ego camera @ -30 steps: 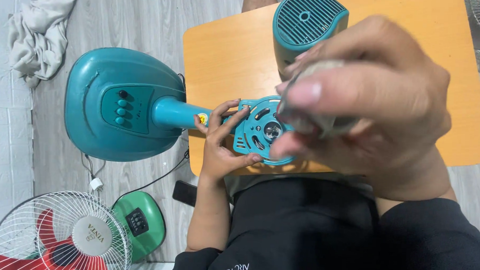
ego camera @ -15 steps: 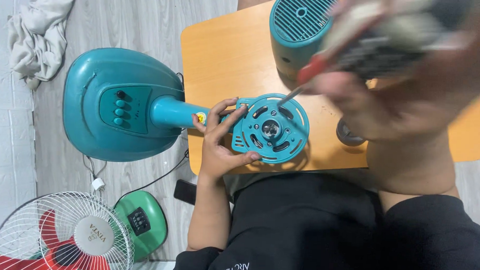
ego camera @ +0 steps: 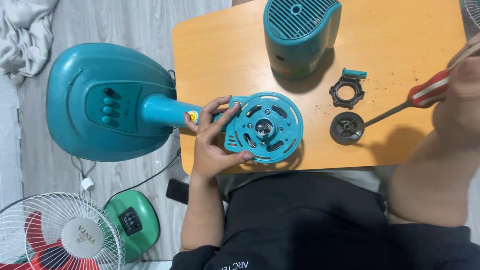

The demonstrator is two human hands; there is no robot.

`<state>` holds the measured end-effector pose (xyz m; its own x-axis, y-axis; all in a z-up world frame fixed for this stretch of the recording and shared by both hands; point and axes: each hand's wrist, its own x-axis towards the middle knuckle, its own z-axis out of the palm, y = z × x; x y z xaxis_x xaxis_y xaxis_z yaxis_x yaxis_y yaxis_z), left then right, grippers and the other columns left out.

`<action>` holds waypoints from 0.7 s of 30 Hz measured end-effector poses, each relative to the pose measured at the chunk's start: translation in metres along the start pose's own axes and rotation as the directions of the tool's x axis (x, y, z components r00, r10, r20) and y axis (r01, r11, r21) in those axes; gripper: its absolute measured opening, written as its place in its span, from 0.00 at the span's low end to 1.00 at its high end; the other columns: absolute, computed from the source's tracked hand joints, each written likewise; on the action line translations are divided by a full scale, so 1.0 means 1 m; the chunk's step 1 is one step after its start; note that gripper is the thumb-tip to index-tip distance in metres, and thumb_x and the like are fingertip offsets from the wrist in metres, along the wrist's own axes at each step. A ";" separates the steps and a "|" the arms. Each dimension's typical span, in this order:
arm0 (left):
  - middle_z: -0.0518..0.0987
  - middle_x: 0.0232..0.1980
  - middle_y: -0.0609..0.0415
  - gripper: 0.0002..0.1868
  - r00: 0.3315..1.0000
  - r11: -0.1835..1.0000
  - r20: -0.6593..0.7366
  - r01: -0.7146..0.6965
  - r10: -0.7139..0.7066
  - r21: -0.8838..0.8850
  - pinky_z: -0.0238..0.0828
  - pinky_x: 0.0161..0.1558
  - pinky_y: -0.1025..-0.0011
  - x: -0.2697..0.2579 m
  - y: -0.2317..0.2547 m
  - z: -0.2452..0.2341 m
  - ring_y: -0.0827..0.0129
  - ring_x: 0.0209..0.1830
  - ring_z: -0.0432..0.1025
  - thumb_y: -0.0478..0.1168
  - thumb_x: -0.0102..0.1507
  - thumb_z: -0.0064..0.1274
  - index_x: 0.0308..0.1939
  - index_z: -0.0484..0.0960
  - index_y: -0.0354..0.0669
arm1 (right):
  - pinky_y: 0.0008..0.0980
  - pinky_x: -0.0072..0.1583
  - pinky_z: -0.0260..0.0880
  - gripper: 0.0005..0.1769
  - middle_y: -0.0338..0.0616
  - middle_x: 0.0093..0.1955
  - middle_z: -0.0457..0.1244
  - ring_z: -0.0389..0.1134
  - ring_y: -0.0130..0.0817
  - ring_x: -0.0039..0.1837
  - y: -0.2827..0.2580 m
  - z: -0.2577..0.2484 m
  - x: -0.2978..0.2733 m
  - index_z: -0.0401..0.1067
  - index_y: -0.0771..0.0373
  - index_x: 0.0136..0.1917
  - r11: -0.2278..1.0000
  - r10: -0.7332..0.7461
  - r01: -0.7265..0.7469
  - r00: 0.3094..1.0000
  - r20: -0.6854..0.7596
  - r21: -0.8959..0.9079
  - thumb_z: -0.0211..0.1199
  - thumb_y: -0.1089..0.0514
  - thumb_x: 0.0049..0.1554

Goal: Disassembling and repairing an electric fan using a screwdriver

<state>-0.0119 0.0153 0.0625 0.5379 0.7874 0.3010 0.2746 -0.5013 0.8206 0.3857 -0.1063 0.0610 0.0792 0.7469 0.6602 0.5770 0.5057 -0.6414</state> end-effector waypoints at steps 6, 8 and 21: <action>0.69 0.71 0.47 0.50 1.000 0.999 -0.005 0.000 0.000 0.038 0.03 0.72 0.30 0.002 0.001 0.001 0.50 0.67 0.71 0.64 0.38 0.70 0.61 0.81 0.47 | 0.44 0.58 0.65 0.11 0.66 0.58 0.57 0.61 0.52 0.51 0.007 0.023 -0.011 0.58 0.75 0.70 0.997 -0.023 0.003 0.963 -0.270 -0.072 0.49 0.63 0.80; 0.68 0.71 0.48 0.49 1.000 0.999 0.006 0.020 -0.020 0.041 0.06 0.73 0.31 0.001 0.003 0.000 0.51 0.67 0.71 0.64 0.38 0.69 0.61 0.81 0.47 | 0.40 0.57 0.61 0.10 0.64 0.59 0.57 0.58 0.48 0.51 0.005 0.027 -0.015 0.58 0.75 0.67 1.000 0.014 -0.020 0.952 -0.307 -0.018 0.51 0.66 0.78; 0.69 0.70 0.49 0.49 1.000 0.999 -0.014 0.017 -0.017 0.035 0.01 0.72 0.32 0.000 -0.001 0.001 0.51 0.69 0.70 0.65 0.38 0.69 0.60 0.81 0.50 | 0.39 0.54 0.61 0.09 0.57 0.48 0.56 0.55 0.43 0.41 0.014 0.027 -0.019 0.58 0.73 0.61 0.997 0.029 -0.048 0.957 -0.289 -0.060 0.48 0.61 0.79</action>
<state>-0.0112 0.0151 0.0610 0.5222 0.8005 0.2940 0.3119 -0.5001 0.8079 0.3703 -0.1020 0.0285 0.3275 0.6045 0.7262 0.6205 0.4420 -0.6478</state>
